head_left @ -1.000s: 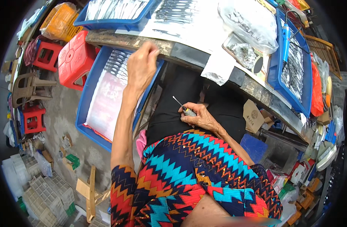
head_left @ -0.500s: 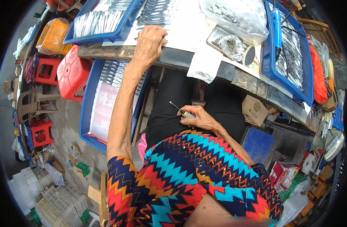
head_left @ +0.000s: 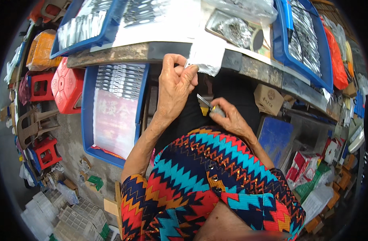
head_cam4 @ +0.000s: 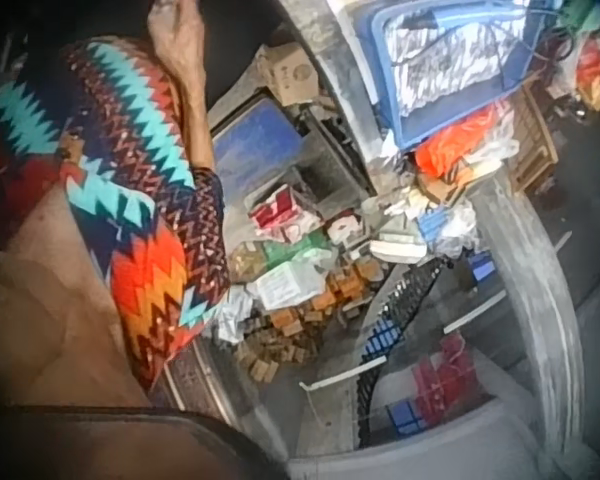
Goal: Assembling and inspecting small hardware components at a workbench.
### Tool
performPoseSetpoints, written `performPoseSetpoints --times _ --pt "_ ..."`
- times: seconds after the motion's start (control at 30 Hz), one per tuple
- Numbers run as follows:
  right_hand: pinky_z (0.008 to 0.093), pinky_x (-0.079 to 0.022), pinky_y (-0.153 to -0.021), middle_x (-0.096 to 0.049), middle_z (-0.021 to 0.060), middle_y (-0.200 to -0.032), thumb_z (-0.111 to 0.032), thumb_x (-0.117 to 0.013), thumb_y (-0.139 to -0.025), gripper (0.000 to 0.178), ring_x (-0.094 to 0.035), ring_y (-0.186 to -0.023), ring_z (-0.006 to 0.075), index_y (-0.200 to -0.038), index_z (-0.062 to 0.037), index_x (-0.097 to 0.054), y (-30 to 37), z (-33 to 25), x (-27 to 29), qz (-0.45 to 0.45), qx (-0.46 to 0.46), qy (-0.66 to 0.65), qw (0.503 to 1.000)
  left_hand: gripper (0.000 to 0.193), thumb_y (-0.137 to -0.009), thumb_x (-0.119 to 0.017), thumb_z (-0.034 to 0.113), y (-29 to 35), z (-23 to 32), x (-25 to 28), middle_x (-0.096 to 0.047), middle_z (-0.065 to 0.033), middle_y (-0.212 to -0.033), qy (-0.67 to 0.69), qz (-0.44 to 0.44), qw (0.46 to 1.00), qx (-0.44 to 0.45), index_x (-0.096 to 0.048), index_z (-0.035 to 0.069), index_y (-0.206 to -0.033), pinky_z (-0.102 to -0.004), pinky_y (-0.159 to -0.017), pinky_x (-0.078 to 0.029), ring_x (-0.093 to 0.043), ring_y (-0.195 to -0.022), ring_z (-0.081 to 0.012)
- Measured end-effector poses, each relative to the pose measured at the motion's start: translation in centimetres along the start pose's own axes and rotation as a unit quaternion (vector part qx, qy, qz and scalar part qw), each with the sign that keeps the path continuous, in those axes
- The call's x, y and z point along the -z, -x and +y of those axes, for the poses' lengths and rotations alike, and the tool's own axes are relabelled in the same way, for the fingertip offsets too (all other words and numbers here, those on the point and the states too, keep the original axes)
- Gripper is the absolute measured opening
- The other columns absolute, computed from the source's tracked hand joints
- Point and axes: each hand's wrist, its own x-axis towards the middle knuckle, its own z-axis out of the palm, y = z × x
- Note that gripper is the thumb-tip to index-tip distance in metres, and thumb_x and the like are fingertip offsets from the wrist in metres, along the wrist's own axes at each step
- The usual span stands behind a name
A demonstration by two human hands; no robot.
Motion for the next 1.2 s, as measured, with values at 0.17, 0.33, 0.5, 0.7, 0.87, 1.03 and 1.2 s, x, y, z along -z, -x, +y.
performPoseSetpoints --times 0.17,0.33,0.5,0.7,0.87,1.03,1.2 --pt "0.0252 -0.042 -0.065 -0.054 0.0058 -0.079 -0.009 -0.058 -0.079 0.026 -0.05 -0.071 0.0113 -0.103 -0.0011 -0.054 1.6 -2.7 2.5 0.112 0.013 -0.007 0.994 0.018 -0.092 -0.046 0.017 0.1 -2.5 -1.2 -0.05 -0.003 -0.066 0.082 -0.068 0.989 0.098 -0.043 0.001 -0.098 -0.0174 -0.041 -0.028 -0.037 -0.048 -0.0032" --pt "0.0224 -0.042 -0.068 -0.058 0.0052 -0.085 -0.005 -0.061 -0.077 0.029 -0.053 -0.075 0.0104 -0.105 -0.0001 -0.057 2.2 -3.8 3.4 0.207 0.071 -0.016 0.976 0.022 -0.092 -0.046 0.018 -0.9 -4.0 -1.7 -0.051 -0.0019 -0.067 0.037 -0.096 0.988 0.118 -0.052 -0.003 -0.095 -0.0176 -0.042 -0.028 -0.036 -0.048 -0.0029" --pt "0.0241 -0.044 -0.067 -0.059 0.0083 -0.087 -0.006 -0.062 -0.076 0.03 -0.056 -0.075 0.0132 -0.104 0.0009 -0.056 1.4 -4.4 3.1 0.231 0.131 0.039 0.963 0.021 -0.092 -0.046 0.018 -1.1 -4.5 -2.1 -0.049 0.0002 -0.065 0.009 -0.086 0.99 0.112 -0.054 -0.002 -0.089 -0.0175 -0.041 -0.027 -0.036 -0.047 -0.0022" --pt "0.0244 -0.045 -0.073 -0.061 0.0072 -0.092 -0.006 -0.064 -0.075 0.032 -0.057 -0.081 0.013 -0.106 -0.0016 -0.058 0.5 -4.5 3.3 0.195 0.143 0.05 0.969 0.023 -0.092 -0.047 0.019 -1.1 -4.6 -2.5 -0.045 0.0041 -0.058 -0.082 -0.051 0.994 0.046 -0.052 0.002 -0.077 -0.0172 -0.041 -0.028 -0.036 -0.048 -0.0012" --pt "0.028 -0.047 -0.067 -0.061 0.0132 -0.088 -0.007 -0.062 -0.075 0.028 -0.061 -0.076 0.0188 -0.101 0.0024 -0.057 -0.3 -4.5 3.2 0.201 0.166 0.07 0.963 0.022 -0.091 -0.047 0.017 -1.0 -5.0 -2.7 -0.048 0.0015 -0.059 -0.162 -0.026 0.986 -0.013 -0.051 0.001 -0.076 -0.0213 -0.044 -0.034 -0.04 -0.049 -0.0044" --pt "0.0287 -0.047 -0.067 -0.061 0.0151 -0.087 -0.005 -0.063 -0.074 0.027 -0.061 -0.075 0.0224 -0.099 0.0023 -0.057 -0.3 -4.3 3.3 0.21 0.195 0.092 0.954 0.02 -0.09 -0.045 0.014 -0.8 -4.9 -3.2 -0.052 -0.0068 -0.059 -0.249 -0.009 0.965 -0.08 -0.05 -0.001 -0.078 -0.0293 -0.047 -0.039 -0.049 -0.05 -0.0143" --pt "0.0328 -0.047 -0.055 -0.053 0.0116 -0.075 -0.001 -0.062 -0.069 0.032 -0.057 -0.063 0.025 -0.1 -0.0009 -0.055 -0.3 -4.9 3.3 0.222 0.237 0.24 0.915 0.009 -0.087 -0.046 0.007 -0.9 -6.1 -3.5 -0.053 -0.0181 -0.062 -0.318 0.022 0.931 -0.176 -0.048 -0.003 -0.088 -0.0384 -0.049 -0.041 -0.057 -0.058 -0.0342"
